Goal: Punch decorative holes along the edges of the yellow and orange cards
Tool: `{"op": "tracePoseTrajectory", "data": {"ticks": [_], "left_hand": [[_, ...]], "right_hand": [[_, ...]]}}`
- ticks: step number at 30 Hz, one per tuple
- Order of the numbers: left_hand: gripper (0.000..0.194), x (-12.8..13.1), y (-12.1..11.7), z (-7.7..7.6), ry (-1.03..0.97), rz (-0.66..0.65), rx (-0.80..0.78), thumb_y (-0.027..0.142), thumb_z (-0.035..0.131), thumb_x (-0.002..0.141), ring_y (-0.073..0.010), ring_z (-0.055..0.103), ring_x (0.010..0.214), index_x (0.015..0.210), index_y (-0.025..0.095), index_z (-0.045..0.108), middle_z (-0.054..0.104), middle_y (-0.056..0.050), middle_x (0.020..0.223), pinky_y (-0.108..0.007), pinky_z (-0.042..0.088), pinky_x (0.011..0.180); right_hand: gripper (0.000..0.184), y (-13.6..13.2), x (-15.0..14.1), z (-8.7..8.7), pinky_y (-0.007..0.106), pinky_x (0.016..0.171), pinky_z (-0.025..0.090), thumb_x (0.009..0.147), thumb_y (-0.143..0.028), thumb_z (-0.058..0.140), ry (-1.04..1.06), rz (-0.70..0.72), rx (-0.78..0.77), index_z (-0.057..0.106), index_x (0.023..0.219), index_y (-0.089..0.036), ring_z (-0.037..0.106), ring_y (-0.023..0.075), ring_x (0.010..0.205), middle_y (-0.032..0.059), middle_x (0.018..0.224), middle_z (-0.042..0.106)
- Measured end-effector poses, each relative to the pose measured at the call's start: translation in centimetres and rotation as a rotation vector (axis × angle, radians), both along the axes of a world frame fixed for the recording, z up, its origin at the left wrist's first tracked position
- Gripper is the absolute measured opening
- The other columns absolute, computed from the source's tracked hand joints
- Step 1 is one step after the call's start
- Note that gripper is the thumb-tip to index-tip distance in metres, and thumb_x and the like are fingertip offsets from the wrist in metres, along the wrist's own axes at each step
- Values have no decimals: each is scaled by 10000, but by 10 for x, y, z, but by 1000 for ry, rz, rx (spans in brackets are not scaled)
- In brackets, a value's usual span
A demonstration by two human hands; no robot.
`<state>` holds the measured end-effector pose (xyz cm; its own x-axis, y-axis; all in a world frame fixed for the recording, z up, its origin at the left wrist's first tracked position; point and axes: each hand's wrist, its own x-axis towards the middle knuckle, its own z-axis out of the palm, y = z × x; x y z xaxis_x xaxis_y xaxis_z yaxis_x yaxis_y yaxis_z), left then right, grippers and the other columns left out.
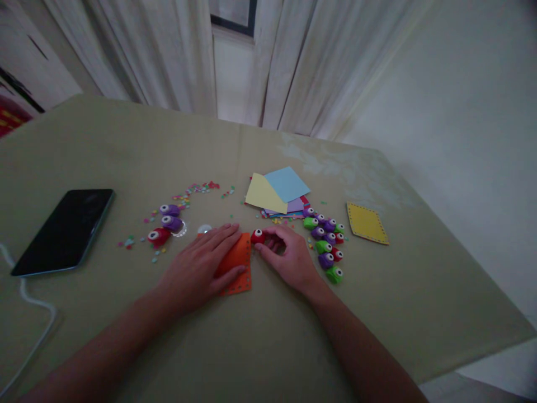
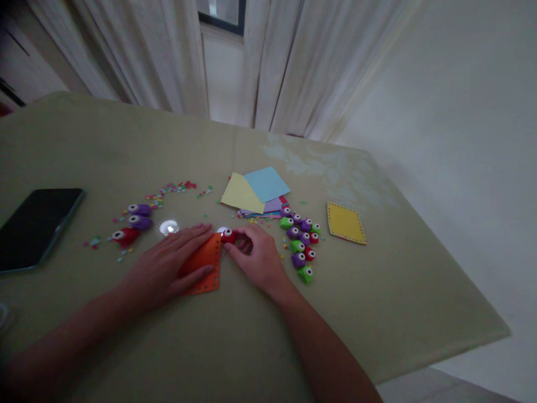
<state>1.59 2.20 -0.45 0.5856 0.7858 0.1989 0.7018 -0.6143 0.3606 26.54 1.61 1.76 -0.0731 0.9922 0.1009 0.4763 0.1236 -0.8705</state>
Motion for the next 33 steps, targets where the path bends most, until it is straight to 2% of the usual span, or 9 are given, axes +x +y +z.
{"op": "tracePoseTrajectory", "data": {"ticks": [5, 11, 16, 19, 23, 33], "left_hand": [[713, 0, 0, -1, -13, -1, -3, 632, 528, 1064, -319, 512, 1529, 1648, 229, 459, 500, -100, 1690, -506, 436, 1259], [713, 1, 0, 0, -15, 5, 7, 649, 506, 1068, -328, 529, 1513, 1632, 213, 481, 509, -106, 1682, -528, 460, 1238], [716, 1, -1, 0, 7, -8, 29, 648, 498, 1073, -331, 522, 1517, 1626, 193, 491, 503, -111, 1686, -533, 447, 1247], [728, 0, -1, -1, 9, -29, 46, 662, 524, 1056, -332, 498, 1536, 1631, 216, 492, 485, -101, 1700, -535, 397, 1284], [742, -1, -1, -2, 22, -53, 70, 674, 526, 1050, -316, 479, 1552, 1633, 216, 487, 473, -100, 1708, -529, 346, 1314], [754, -1, 0, 0, 20, -52, 84, 660, 525, 1056, -312, 497, 1538, 1641, 189, 456, 492, -114, 1694, -525, 358, 1303]], "right_hand": [[197, 0, 1, -1, 311, 640, 568, 887, -296, 828, -2, -4, 17, 767, 1060, -225, 675, 180, 712, 49, 921, 761], [194, 0, 2, 1, 293, 656, 550, 888, -260, 830, -11, 57, 7, 768, 1068, -221, 664, 168, 733, 35, 940, 756], [237, -1, 2, 3, 303, 730, 551, 897, -231, 840, -68, 117, 21, 782, 1127, -234, 683, 181, 821, 41, 1025, 768], [234, 0, -1, 2, 324, 773, 559, 916, -240, 837, -111, 127, 23, 782, 1144, -244, 692, 198, 865, 52, 1057, 768], [241, 2, -5, -2, 328, 775, 567, 930, -212, 822, -127, 90, 44, 778, 1165, -240, 697, 195, 835, 64, 1081, 772], [231, 3, -4, -4, 287, 728, 557, 982, -200, 755, -117, 92, 88, 787, 1211, -203, 683, 160, 791, 72, 1096, 778]]}}
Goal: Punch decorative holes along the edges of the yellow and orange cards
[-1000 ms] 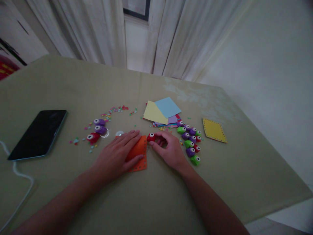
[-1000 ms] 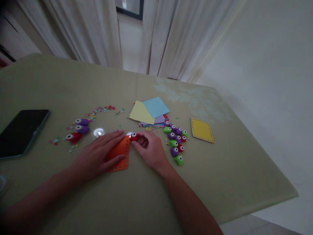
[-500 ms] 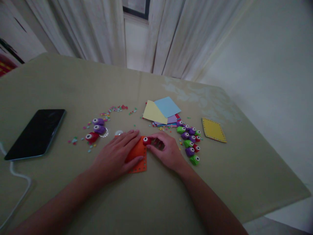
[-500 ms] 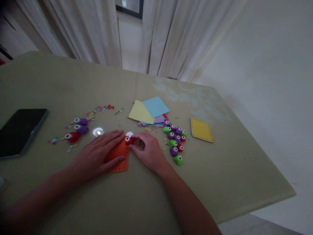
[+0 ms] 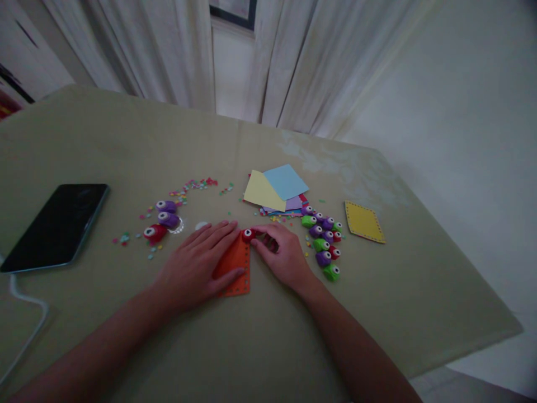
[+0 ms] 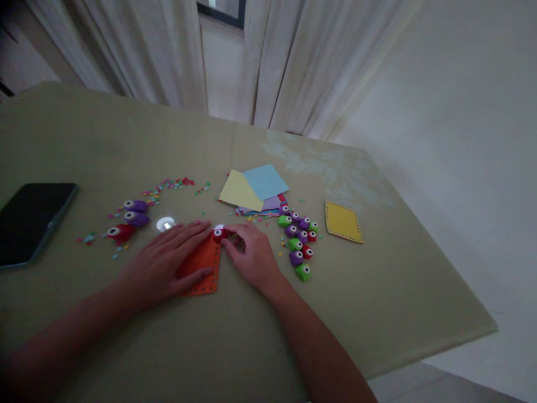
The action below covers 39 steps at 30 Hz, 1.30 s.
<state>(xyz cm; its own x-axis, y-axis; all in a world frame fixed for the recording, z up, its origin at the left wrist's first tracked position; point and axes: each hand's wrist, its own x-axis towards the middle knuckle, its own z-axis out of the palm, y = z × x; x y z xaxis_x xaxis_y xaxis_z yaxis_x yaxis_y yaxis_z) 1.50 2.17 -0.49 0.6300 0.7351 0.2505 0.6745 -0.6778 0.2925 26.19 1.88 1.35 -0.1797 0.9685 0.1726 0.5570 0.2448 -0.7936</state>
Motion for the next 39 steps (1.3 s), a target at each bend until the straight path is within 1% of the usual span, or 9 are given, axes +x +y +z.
{"op": "tracePoseTrajectory", "data": {"ticks": [6, 11, 17, 21, 26, 29, 36, 39], "left_hand": [[749, 1, 0, 0, -4, 8, -3, 675, 514, 1056, -313, 504, 1534, 1639, 207, 460, 492, -108, 1693, -524, 369, 1296], [755, 1, 0, 0, 2, 4, -3, 670, 507, 1059, -309, 497, 1541, 1638, 187, 461, 488, -112, 1695, -521, 368, 1299], [761, 1, 0, 0, 12, 9, -2, 680, 506, 1054, -305, 494, 1544, 1630, 184, 472, 483, -113, 1698, -507, 369, 1303], [768, 1, 1, 0, 16, -1, -2, 675, 509, 1053, -305, 490, 1547, 1629, 168, 474, 485, -118, 1696, -514, 368, 1304], [760, 2, 0, 0, -5, 6, -27, 661, 535, 1045, -312, 484, 1552, 1634, 185, 474, 486, -117, 1697, -520, 362, 1308], [756, 2, 0, 0, 2, 2, -20, 661, 531, 1049, -307, 482, 1554, 1634, 185, 474, 483, -116, 1699, -513, 356, 1312], [757, 2, 0, 0, 3, 11, -31, 659, 538, 1045, -310, 485, 1551, 1640, 196, 467, 481, -113, 1701, -520, 354, 1314], [748, 2, 0, 0, 0, 11, -33, 660, 535, 1047, -307, 485, 1550, 1635, 202, 474, 479, -111, 1703, -513, 344, 1319]], "right_hand": [[224, 0, 0, 1, 283, 708, 554, 978, -209, 759, -3, 5, -10, 785, 1199, -197, 683, 159, 785, 79, 1107, 774], [213, 0, 1, 2, 282, 704, 549, 982, -224, 745, -12, 9, -14, 780, 1190, -195, 682, 164, 794, 78, 1087, 772], [187, 1, 4, 2, 292, 730, 550, 973, -217, 744, -51, 36, 11, 780, 1155, -196, 688, 180, 837, 75, 1060, 770], [193, 1, 4, 2, 298, 732, 553, 1000, -244, 726, -48, 39, -3, 772, 1182, -200, 692, 182, 844, 82, 1091, 770], [193, 1, 4, 2, 309, 782, 558, 1009, -245, 726, -47, 54, 9, 774, 1190, -200, 705, 193, 902, 80, 1092, 771], [198, 1, 4, 1, 311, 780, 557, 1008, -243, 726, -42, 57, 3, 773, 1196, -199, 708, 198, 919, 84, 1112, 771], [210, 0, 4, 3, 298, 734, 540, 990, -243, 730, -18, 44, -15, 782, 1188, -202, 694, 183, 869, 78, 1110, 778], [241, 2, 3, 4, 288, 687, 526, 981, -302, 738, 58, -5, -81, 777, 1198, -205, 683, 173, 791, 58, 1011, 789]]}}
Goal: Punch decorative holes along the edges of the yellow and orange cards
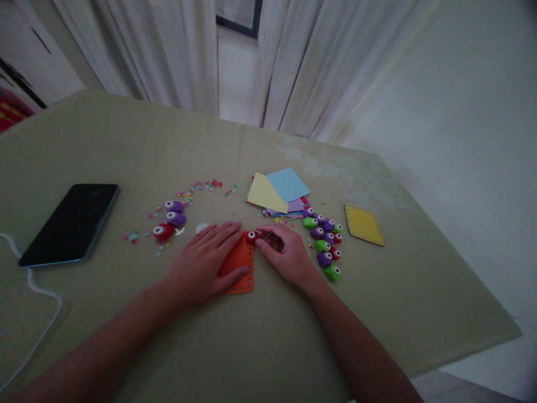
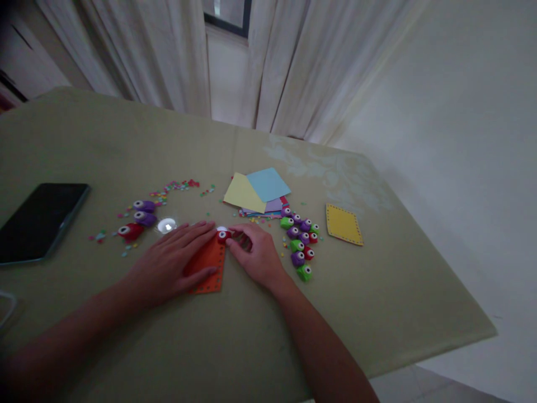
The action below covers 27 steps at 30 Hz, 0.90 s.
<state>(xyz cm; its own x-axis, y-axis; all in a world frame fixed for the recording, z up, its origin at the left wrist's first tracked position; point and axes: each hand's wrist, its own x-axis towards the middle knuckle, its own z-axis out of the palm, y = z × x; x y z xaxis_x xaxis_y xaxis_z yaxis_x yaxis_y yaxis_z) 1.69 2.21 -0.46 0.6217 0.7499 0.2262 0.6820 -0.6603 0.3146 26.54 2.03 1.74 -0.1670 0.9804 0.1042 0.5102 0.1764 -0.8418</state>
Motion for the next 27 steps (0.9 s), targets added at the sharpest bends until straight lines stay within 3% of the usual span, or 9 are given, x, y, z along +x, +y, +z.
{"op": "tracePoseTrajectory", "data": {"ticks": [5, 18, 27], "left_hand": [[750, 1, 1, 1, 2, 2, -14, 655, 557, 1035, -332, 500, 1536, 1623, 193, 496, 485, -121, 1697, -542, 356, 1309], [745, 2, 3, 2, 5, -14, -22, 665, 557, 1028, -348, 512, 1523, 1600, 186, 542, 507, -148, 1677, -572, 348, 1301], [740, 3, 3, 3, -2, -14, -10, 633, 571, 1026, -363, 523, 1511, 1587, 151, 555, 527, -170, 1657, -577, 367, 1292]], "right_hand": [[209, 12, 0, 1, 286, 720, 529, 972, -309, 733, 84, -70, -122, 780, 1122, -171, 699, 172, 803, 48, 918, 785], [138, 39, -7, 29, 235, 608, 450, 943, -264, 804, -44, 49, -411, 738, 986, -151, 643, 125, 647, 18, 793, 760], [242, 33, -14, 27, 235, 610, 349, 899, -304, 802, -49, -24, -351, 619, 789, -191, 492, 125, 657, -44, 707, 577]]}}
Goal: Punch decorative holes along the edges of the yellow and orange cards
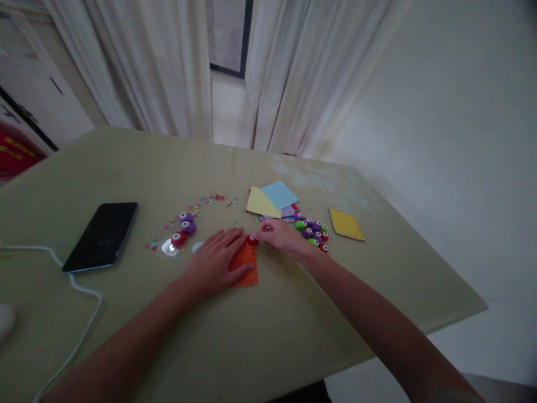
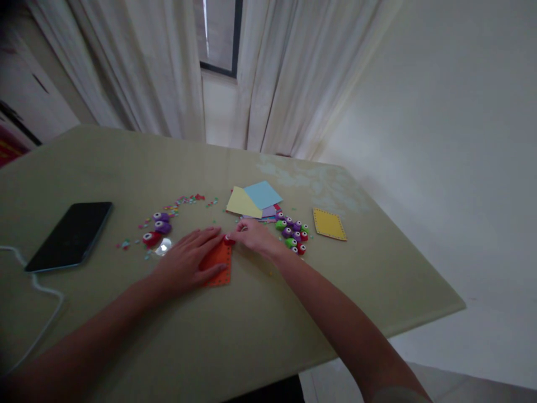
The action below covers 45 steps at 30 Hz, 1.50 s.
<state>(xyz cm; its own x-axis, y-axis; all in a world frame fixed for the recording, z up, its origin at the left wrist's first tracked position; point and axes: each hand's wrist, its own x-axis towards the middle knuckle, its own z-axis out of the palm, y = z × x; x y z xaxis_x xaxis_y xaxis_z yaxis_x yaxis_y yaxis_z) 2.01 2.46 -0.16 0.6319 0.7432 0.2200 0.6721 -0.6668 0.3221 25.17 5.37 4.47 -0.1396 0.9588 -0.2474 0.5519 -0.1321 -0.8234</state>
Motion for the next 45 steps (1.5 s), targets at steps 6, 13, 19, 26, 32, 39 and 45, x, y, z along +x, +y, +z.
{"op": "tracePoseTrajectory", "data": {"ticks": [6, 13, 19, 26, 32, 39, 45], "left_hand": [[735, -1, 0, -3, -34, 5, -4, 650, 585, 1014, -367, 529, 1503, 1571, 171, 575, 530, -161, 1656, -575, 362, 1295], [709, 0, 1, -7, -71, 8, 3, 641, 603, 1004, -361, 544, 1493, 1562, 204, 586, 549, -154, 1642, -575, 366, 1292], [724, 0, 1, -3, -61, 7, 2, 631, 585, 1015, -374, 555, 1482, 1566, 160, 577, 552, -177, 1635, -596, 389, 1275], [748, -1, 3, -7, -69, 12, 5, 668, 584, 1006, -365, 549, 1491, 1578, 185, 574, 546, -156, 1646, -579, 369, 1289], [760, -2, 3, -4, -24, -7, 11, 656, 577, 1005, -377, 522, 1504, 1561, 139, 581, 527, -185, 1654, -593, 354, 1286], [581, -4, -1, 6, 5, -50, 75, 325, 578, 955, -373, 567, 1378, 1517, 190, 639, 640, -157, 1508, -626, 331, 1277], [377, 2, -7, 13, -33, -267, 16, 211, 516, 987, -312, 673, 1283, 1264, 254, 769, 765, -91, 1319, -530, 418, 1245]], "right_hand": [[294, -3, -6, -3, 239, 591, 290, 891, -296, 739, -21, 6, 34, 531, 701, -210, 404, 123, 636, -66, 651, 448], [346, 1, -6, -2, 255, 581, 262, 904, -367, 715, -98, 37, -53, 503, 673, -220, 381, 128, 599, -71, 616, 422], [365, -3, -24, 0, 269, 601, 233, 883, -180, 648, -122, 20, 60, 370, 650, -226, 368, 136, 653, -62, 648, 381], [271, -6, -9, 5, 252, 622, 340, 881, -222, 642, 83, -180, 105, 394, 775, -248, 421, 138, 633, -86, 685, 416], [127, -21, 4, 25, 299, 803, 470, 979, -264, 704, -359, 158, 367, 684, 1092, -210, 634, 183, 876, 19, 973, 654], [191, -23, -13, 37, 342, 767, 510, 1020, -169, 581, -797, 81, 453, 721, 1147, -193, 679, 244, 930, 132, 1166, 676], [190, 4, -82, 30, 343, 955, 524, 1066, -230, 594, -499, 325, 527, 742, 1176, -183, 687, 227, 1057, 105, 1209, 723]]}}
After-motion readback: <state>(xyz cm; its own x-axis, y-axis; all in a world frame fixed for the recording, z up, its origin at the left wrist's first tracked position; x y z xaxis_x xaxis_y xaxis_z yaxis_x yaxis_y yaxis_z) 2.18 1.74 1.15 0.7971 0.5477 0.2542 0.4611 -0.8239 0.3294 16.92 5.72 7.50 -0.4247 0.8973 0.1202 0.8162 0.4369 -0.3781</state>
